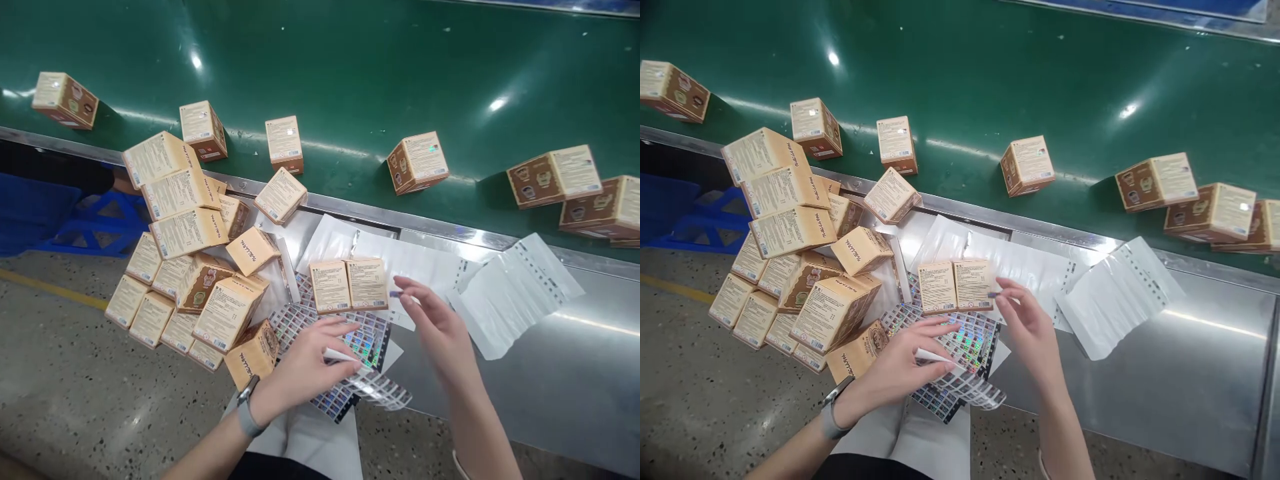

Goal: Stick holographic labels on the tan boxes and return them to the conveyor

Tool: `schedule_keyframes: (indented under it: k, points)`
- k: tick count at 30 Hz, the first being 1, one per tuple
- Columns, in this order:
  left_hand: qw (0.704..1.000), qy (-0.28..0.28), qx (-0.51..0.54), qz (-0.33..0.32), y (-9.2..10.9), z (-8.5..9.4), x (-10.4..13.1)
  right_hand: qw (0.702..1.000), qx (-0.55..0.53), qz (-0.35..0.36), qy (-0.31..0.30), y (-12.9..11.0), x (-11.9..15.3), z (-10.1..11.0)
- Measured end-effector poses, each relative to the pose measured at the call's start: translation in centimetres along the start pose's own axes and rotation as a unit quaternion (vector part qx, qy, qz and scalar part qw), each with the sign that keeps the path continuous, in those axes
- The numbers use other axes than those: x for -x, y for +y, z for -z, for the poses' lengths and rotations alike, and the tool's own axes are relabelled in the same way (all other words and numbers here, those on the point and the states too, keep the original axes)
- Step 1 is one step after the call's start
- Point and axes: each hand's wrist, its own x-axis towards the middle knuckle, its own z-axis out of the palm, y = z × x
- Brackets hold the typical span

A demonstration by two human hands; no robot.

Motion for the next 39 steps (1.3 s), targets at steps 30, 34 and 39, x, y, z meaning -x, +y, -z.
schedule_keyframes:
  k: [30,34,39]
  points:
    - [0.962,-0.091,-0.237,-0.105,-1.7,-2.5,-4.1,0.995,-0.015,0.023,0.095,2.3,-3.0,-4.0]
    - [0.964,-0.091,-0.227,-0.100,-1.6,-2.5,-4.1,0.983,0.031,0.094,0.154,2.8,-3.0,-5.1]
    - [0.974,-0.099,-0.180,-0.092,-1.6,-2.2,-4.3,0.974,-0.092,0.000,0.205,3.5,-4.2,-5.4]
